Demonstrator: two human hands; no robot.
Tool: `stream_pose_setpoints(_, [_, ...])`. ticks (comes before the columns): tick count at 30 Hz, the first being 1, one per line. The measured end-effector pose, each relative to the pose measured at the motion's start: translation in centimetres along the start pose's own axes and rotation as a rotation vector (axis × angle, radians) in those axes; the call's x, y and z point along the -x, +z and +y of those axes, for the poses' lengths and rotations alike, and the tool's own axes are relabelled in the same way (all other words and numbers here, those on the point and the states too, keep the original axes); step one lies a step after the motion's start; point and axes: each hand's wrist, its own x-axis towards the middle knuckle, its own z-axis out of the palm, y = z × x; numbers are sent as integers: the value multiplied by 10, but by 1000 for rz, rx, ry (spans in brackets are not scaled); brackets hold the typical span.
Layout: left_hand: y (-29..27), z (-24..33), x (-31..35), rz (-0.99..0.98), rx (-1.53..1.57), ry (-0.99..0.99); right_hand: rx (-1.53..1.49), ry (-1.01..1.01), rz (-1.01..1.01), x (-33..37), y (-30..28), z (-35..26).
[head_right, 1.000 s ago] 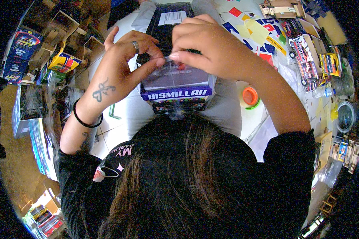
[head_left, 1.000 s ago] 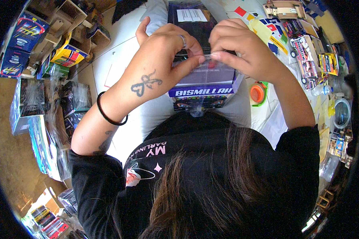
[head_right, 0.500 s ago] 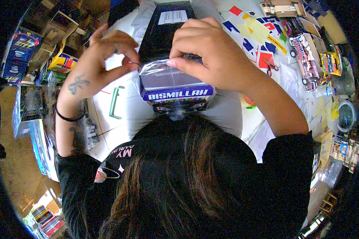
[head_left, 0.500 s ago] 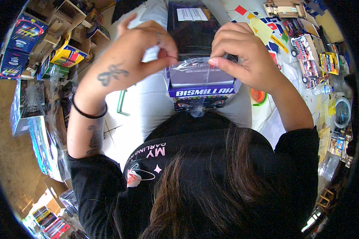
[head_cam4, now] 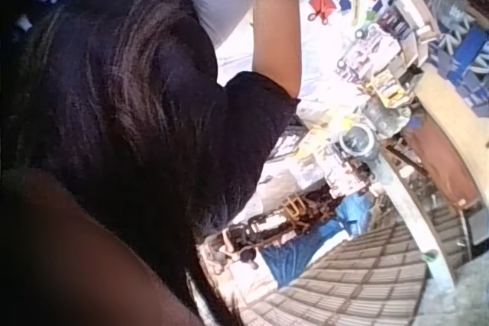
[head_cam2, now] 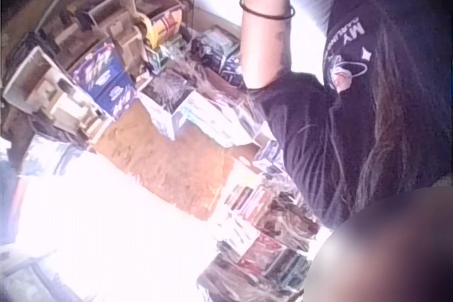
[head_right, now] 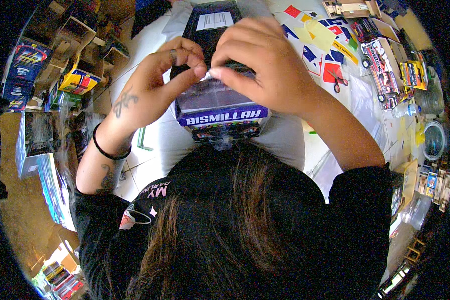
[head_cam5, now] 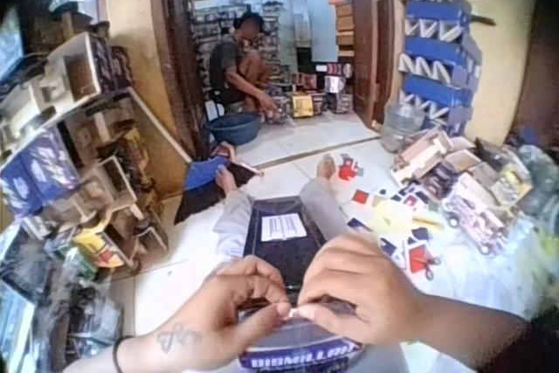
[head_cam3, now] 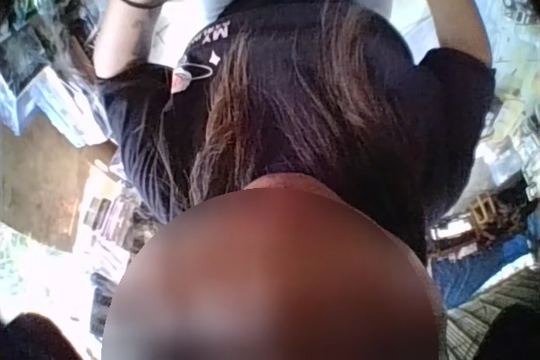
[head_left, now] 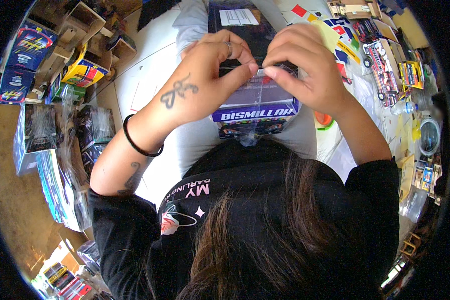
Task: The person unwraps a plastic-wrapped box, then picks up a yellow printed paper and uses scissors to cut it into smaller pieces. The person continues cutting the paper into multiple strips and squares while sitting on the floor.
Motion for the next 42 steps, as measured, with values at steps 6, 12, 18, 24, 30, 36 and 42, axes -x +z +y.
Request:
stream_pose_setpoints(6, [6, -14, -10, -145, 471, -362, 412, -141, 60, 7, 6, -14])
stream_pose_setpoints(12, [4, 8, -2, 84, -232, 89, 144, 1, -61, 8, 7, -5])
stream_pose_setpoints(18, [-3, 12, 4, -9, -422, 142, -47, 52, -276, 3, -4, 7])
stream_pose_setpoints(24, [-3, 8, 2, -27, -383, 167, -152, 146, -410, -4, -44, 13])
stream_pose_setpoints(30, [-17, 8, 2, -158, -362, 83, -142, 61, -172, 5, 2, -1])
stream_pose_setpoints(36, [-37, 14, 8, -134, -375, 47, -210, 73, -174, 3, 3, 1])
stream_pose_setpoints(42, [-5, 19, 5, 19, -272, 56, -258, 77, -195, 3, 3, 4])
